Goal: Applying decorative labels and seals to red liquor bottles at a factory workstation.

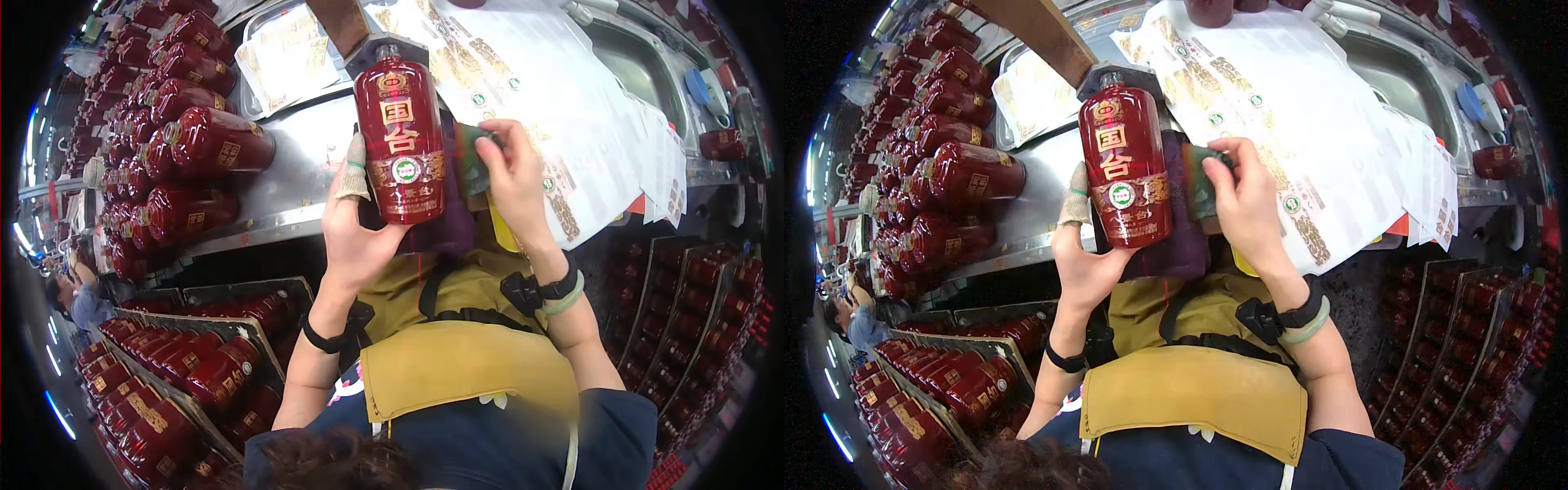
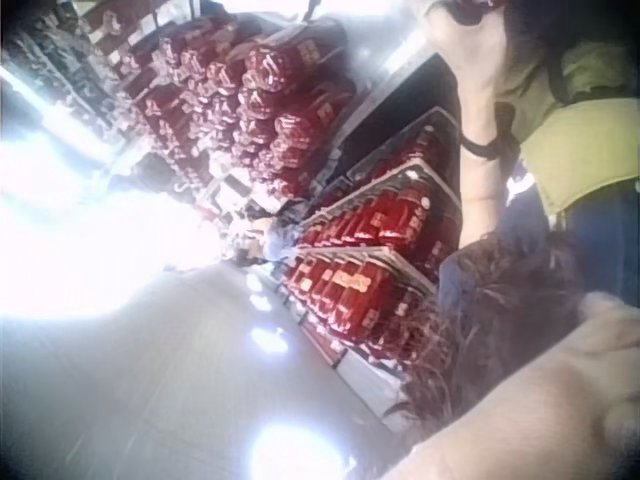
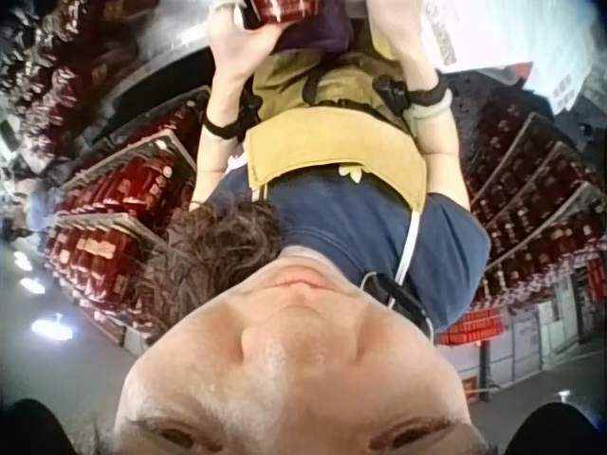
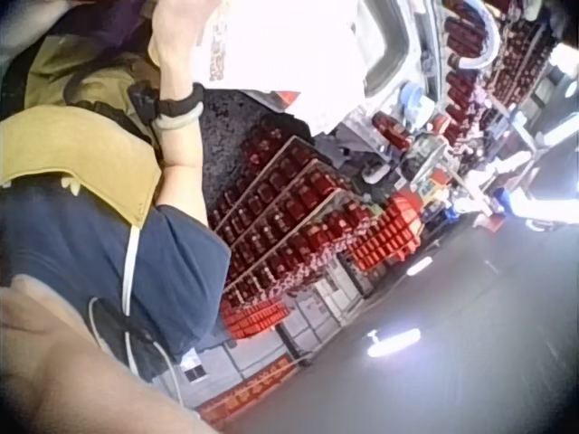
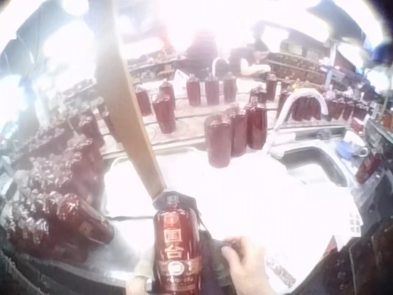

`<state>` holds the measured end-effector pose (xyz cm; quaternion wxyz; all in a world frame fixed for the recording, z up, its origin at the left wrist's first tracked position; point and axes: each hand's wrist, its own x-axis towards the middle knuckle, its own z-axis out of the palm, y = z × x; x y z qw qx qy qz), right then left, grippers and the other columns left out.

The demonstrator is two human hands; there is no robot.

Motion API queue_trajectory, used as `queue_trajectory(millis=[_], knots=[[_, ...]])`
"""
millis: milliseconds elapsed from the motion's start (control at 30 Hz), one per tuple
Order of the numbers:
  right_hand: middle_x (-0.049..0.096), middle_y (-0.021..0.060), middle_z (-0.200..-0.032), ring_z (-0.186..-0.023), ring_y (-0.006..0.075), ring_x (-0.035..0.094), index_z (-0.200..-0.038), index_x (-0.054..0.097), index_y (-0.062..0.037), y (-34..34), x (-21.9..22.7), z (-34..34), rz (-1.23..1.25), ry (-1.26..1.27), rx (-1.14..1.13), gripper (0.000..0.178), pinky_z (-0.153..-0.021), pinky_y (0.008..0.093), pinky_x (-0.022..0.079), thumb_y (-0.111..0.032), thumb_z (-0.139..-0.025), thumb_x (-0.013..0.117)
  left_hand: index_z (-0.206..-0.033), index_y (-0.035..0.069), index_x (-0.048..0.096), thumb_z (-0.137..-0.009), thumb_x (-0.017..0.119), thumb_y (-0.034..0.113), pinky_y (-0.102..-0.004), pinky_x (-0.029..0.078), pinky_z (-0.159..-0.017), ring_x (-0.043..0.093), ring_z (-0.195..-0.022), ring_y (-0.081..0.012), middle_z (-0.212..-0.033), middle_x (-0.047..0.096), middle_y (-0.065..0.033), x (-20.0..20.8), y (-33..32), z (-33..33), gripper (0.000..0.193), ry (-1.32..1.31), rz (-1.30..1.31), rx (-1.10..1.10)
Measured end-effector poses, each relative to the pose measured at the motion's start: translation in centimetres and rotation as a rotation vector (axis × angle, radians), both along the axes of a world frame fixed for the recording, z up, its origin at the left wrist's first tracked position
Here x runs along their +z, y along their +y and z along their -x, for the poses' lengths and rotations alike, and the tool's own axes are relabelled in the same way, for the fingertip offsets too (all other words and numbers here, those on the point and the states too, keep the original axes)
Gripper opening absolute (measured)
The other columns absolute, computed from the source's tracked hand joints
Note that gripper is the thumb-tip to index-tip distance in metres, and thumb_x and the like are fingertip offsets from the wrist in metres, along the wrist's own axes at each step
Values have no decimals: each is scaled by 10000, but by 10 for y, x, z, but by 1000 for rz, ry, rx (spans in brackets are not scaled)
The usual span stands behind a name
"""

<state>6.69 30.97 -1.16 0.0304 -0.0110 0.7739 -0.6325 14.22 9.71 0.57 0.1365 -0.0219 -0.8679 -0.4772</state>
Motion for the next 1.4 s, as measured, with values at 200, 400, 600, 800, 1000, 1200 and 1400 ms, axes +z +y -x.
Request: queue_trajectory(millis=[200, 400, 600, 800, 1000, 1200, 1400], knots=[[693, 105, -1003, -939, 160, 655, -1273, 594, 0, -6, 29, -4, 25, 358, 35, 284, -832, 299, 520, 0, -990, 614, -1508, -99, 408, -706, 904, 91, -410, 408, -1142, 535, -1375, -352, -1495, 519, -266, -4, 0, 2, 962, -63, -103, -18], [762, 16, -1017, -917, 191, 678, -949, 774, -108, -1, 37, -29, -236, 944, 466, 248, -802, 327, 518, -43, -712, 734, -1517, -91, 404, -697, 911, 106, -398, 442, -1107, 577, -1330, -330, -1447, 570, -262, -11, 0, 2, 985, -58, -96, 10], [753, 0, -1011, -914, 180, 672, -965, 778, -109, -1, 48, -21, -350, 1016, 348, 271, -818, 340, 499, -115, -699, 731, -1509, -89, 429, -676, 889, 60, -401, 457, -1086, 601, -1291, -339, -1413, 599, -255, -6, 4, -3, 962, 19, -66, 36], [740, 4, -1000, -868, 170, 666, -996, 773, -105, -8, 52, -22, -265, 1032, 447, 285, -749, 330, 502, -119, -717, 721, -1534, -55, 411, -666, 891, 65, -394, 463, -1077, 601, -1268, -334, -1405, 606, -229, -13, 1, -1, 999, -18, 11, 61], [744, -11, -989, -871, 179, 647, -967, 770, -119, -8, 49, -31, -293, 1013, 584, 253, -784, 326, 488, -84, -720, 730, -1503, -61, 449, -644, 892, 59, -422, 445, -1098, 592, -1258, -361, -1375, 611, -235, -6, -5, -6, 974, 132, 239, 50], [752, -16, -1025, -882, 167, 656, -968, 771, -128, -5, 40, -15, -298, 1069, 499, 243, -796, 317, 499, -84, -730, 746, -1529, -68, 392, -654, 921, 91, -421, 411, -1140, 528, -1360, -378, -1475, 528, -257, -11, 3, -1, 1035, 54, -20, 42], [768, 39, -934, -796, 211, 659, -963, 761, -87, 1, 52, -3, -221, 924, 247, 250, -727, 318, 501, 6, -740, 826, -1584, -93, 235, -827, 851, 155, -390, 336, -1191, 463, -1408, -259, -1528, 467, -198, -1, 7, 5, 1007, -41, -661, -34]])
